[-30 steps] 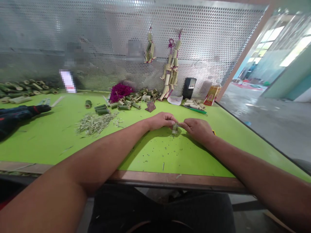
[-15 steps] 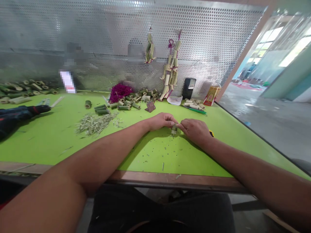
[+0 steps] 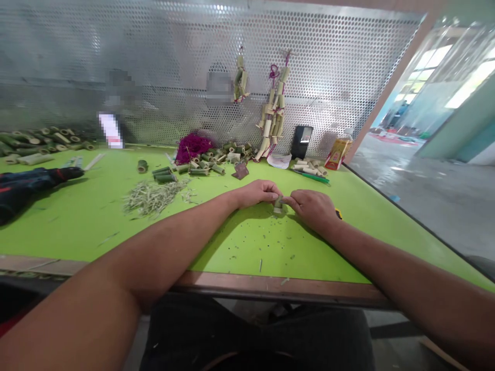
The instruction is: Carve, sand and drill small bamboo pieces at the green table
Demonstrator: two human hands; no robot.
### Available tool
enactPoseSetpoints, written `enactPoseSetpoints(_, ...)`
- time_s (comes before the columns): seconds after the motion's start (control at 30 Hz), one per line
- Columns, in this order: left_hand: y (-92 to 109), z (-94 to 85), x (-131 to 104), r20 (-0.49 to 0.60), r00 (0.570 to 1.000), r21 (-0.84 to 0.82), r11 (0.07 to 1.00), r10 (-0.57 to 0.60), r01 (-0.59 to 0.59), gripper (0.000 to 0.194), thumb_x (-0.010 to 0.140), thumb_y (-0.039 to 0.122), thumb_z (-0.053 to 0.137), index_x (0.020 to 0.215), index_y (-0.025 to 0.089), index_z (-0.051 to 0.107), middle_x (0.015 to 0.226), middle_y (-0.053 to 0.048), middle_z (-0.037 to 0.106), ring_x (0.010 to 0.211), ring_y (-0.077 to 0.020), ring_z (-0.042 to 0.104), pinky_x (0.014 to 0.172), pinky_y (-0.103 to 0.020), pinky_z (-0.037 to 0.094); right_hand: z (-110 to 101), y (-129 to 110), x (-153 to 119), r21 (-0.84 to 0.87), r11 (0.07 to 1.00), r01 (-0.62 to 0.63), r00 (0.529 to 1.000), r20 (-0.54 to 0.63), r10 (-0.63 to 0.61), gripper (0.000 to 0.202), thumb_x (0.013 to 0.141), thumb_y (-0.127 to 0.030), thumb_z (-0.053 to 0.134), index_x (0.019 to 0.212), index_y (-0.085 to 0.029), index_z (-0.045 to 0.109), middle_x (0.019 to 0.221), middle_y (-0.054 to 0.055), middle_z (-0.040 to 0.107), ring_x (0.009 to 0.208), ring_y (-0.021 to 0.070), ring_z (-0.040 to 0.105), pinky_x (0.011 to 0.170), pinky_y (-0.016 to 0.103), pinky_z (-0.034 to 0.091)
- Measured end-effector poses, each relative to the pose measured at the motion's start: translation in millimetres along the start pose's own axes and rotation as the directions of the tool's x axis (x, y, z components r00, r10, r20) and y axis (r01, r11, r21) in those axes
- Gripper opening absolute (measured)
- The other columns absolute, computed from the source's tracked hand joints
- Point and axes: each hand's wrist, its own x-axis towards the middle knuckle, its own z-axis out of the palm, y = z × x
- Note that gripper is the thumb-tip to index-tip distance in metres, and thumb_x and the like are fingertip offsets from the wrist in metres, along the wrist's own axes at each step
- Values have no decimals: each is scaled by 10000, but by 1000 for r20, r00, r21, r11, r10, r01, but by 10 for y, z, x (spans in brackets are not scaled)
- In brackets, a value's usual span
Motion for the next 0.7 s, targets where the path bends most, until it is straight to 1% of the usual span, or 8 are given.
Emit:
enactPoseSetpoints(0.17,1,10,2,-3,1000,1,1000,19,-19,308,738,375,714,879,107,655,757,-19,658,673,-88,556,655,-222,423,42,23,38,-16,1000,-1,999,-47,0,555,989,-535,253,742,-193,613,751,43,663,647,151,518,564,300,180)
enactPoseSetpoints(0.27,14,17,-2,-13,1000,-4,1000,10,-10,314,734,381,717,871,106,654,742,-20,659,665,-90,560,645,-223,425,42,14,39,-19,1000,9,999,-42,-10,548,991,-530,258,746,-194,616,766,41,665,660,149,522,566,302,184)
enactPoseSetpoints(0.5,31,19,4,-26,1000,60,998,5,-3,256,760,338,689,859,104,658,722,-13,659,656,-87,564,651,-223,420,-6,-16,25,-29,999,16,999,29,-15,552,989,-525,263,750,-193,634,764,45,667,680,154,544,563,301,187)
enactPoseSetpoints(0.63,49,36,5,-38,999,36,999,-22,23,194,774,286,673,842,106,643,684,-1,647,625,-78,558,648,-224,426,-36,-29,31,-6,999,35,992,119,-34,525,984,-519,290,780,-201,656,752,43,670,653,151,536,566,296,197)
enactPoseSetpoints(0.7,49,39,5,-18,1000,10,1000,-15,15,173,771,261,674,838,105,639,697,-2,649,636,-80,567,664,-230,437,-38,-31,25,19,998,55,986,154,-57,522,983,-519,290,801,-208,668,755,42,675,641,147,530,572,293,204)
